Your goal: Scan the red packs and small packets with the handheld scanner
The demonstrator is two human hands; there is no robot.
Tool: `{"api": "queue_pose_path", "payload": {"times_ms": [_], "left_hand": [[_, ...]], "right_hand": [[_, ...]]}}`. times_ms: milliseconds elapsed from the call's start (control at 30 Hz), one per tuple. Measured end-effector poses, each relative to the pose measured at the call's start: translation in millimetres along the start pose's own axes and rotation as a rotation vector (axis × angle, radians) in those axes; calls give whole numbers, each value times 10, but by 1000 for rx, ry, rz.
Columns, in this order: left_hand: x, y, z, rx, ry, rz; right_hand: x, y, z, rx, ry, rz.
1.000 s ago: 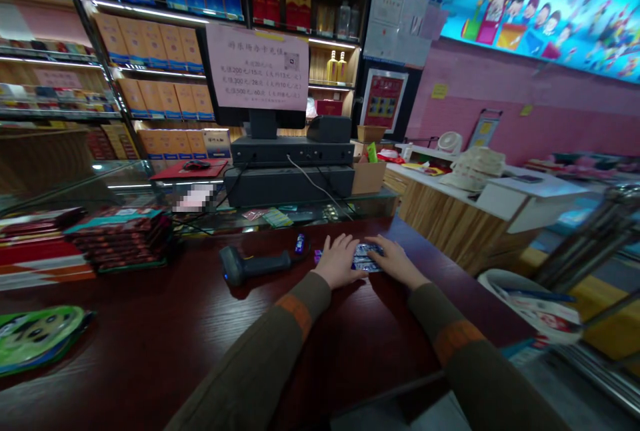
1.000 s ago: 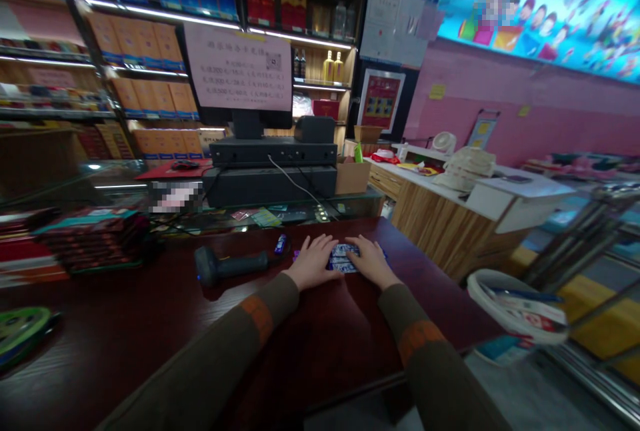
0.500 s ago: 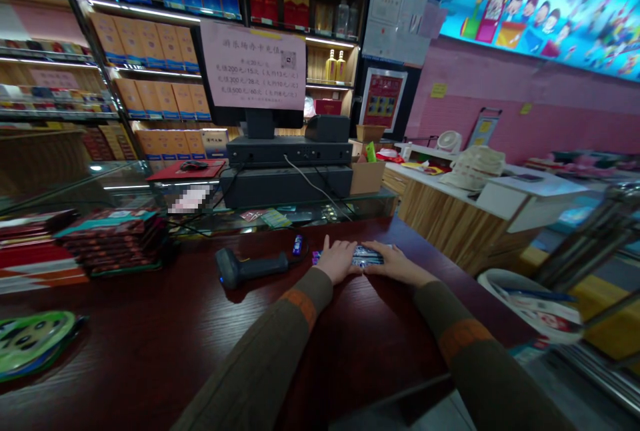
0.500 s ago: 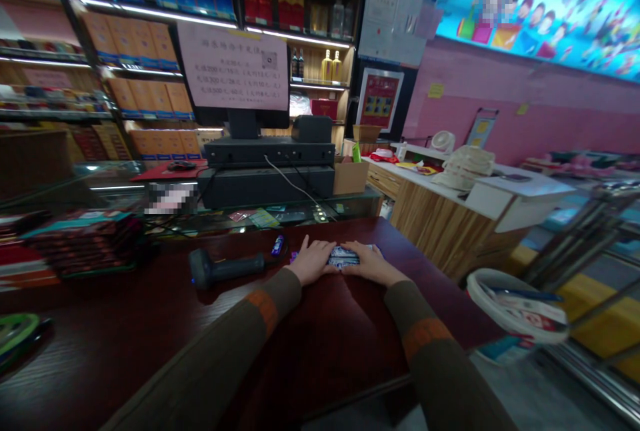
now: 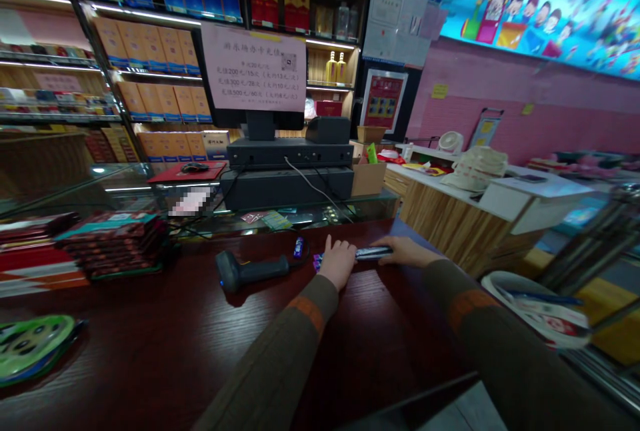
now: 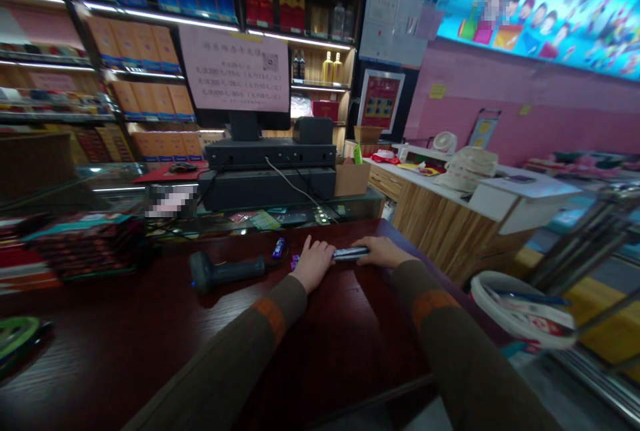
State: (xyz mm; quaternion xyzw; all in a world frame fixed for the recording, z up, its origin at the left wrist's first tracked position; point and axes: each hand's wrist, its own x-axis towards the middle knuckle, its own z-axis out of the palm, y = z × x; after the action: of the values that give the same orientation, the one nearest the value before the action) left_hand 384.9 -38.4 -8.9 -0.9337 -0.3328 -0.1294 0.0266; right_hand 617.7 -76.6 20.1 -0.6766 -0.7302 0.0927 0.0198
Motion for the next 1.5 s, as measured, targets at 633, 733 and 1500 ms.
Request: {"api": "queue_pose_path", "payload": {"times_ms": [633,733,1500], "left_hand": [[-196,-604,-435,29,131,-113],[-328,-943,-593,64,87,-163],[-874,-2523,-804,-211,-328,-317]], "right_hand": [[278,-756,-144,-149,282,-126],[452,-1154,-136,-187,304,-140],[1204,-2444,349,-166,272,-189]]}}
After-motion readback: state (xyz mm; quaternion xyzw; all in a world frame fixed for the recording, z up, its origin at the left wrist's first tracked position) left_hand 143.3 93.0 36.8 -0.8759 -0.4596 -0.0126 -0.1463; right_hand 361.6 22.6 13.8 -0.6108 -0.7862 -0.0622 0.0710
